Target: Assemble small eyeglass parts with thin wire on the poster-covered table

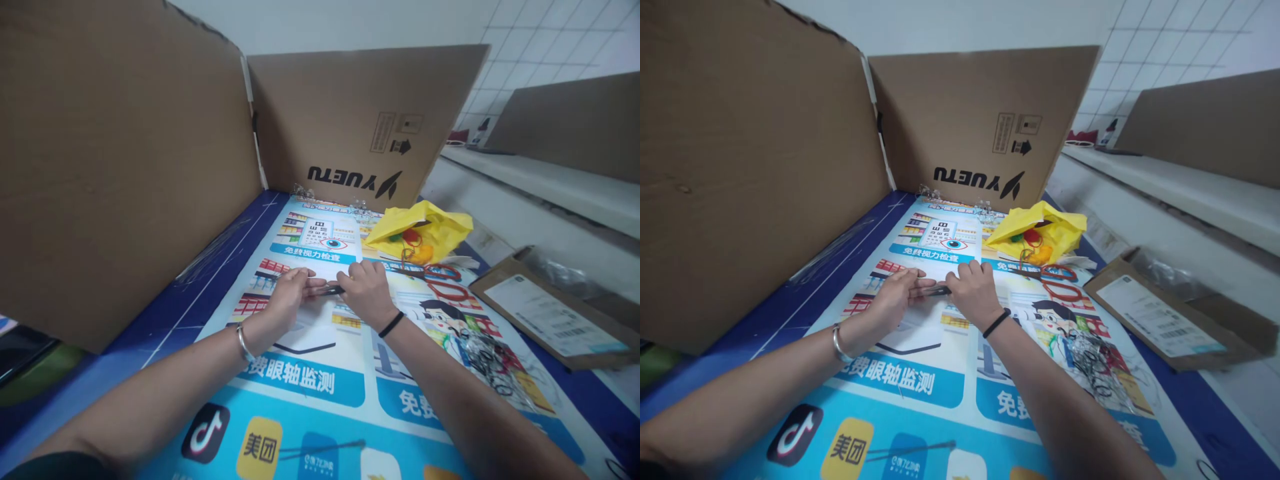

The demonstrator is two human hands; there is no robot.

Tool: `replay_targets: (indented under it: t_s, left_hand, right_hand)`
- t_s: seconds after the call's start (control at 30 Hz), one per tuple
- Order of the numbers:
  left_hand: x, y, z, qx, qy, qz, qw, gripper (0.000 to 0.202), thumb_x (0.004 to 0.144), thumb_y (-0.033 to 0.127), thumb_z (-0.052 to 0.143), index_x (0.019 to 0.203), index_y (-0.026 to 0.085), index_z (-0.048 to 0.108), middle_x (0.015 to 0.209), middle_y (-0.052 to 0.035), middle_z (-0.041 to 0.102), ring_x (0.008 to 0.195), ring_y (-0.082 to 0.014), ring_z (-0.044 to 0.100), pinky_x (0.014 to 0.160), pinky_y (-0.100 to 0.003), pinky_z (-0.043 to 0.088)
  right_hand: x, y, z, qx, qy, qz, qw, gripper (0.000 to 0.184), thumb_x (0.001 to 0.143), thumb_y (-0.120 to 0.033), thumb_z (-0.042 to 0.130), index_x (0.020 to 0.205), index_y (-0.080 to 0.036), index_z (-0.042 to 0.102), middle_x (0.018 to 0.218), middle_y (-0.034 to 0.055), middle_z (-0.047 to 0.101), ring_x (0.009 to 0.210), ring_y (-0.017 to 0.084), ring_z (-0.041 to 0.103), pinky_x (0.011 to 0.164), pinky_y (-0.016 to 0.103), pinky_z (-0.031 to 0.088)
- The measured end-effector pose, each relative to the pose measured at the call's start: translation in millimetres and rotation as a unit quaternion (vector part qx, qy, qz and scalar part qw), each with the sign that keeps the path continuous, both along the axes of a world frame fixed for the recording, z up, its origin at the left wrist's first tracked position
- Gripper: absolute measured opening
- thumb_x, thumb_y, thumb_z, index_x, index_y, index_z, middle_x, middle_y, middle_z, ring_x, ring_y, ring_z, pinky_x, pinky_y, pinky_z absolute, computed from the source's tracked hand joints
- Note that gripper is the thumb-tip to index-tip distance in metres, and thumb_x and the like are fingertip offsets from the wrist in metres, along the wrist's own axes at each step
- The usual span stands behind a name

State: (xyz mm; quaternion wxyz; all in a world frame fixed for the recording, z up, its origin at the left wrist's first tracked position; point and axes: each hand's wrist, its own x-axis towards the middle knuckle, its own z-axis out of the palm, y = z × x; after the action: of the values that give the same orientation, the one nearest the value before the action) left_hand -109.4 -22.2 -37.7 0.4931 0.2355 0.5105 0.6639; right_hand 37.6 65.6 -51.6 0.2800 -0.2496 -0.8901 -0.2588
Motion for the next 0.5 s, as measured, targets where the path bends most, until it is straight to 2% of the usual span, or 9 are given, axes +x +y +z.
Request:
replay_targets:
  t_s: [0.23, 0.5]
  left_hand:
    - [0.3, -1.1, -3.2, -0.028, 0.025, -0.014, 0.999, 0.011, 0.081, 0.026, 0.051, 0.079, 0.017, 0.056, 0.071, -0.0065, 0.070, 0.062, -0.0161, 0.066, 0.064, -0.028, 0.048]
    - [1.3, -1.3, -3.6, -0.023, 0.018, -0.026, 0.999, 0.008, 0.078, 0.024, 0.052, 0.075, 0.018, 0.056, 0.068, -0.0036, 0.068, 0.061, -0.0172, 0.066, 0.068, -0.032, 0.051]
  right_hand:
    - [1.5, -0.7, 4.4, 0.046, 0.021, 0.012, 0.999, 0.028, 0.090, -0.034, 0.046, 0.070, -0.020, 0.060, 0.065, 0.0051, 0.051, 0.072, 0.018, 0.033, 0.065, 0.036, 0.016]
    - [0.9, 0.7, 2.8, 0.060, 0.031, 0.018, 0.998, 0.031, 0.090, -0.038, 0.046, 0.068, -0.020, 0.058, 0.064, 0.0039, 0.049, 0.070, 0.017, 0.032, 0.065, 0.035, 0.015]
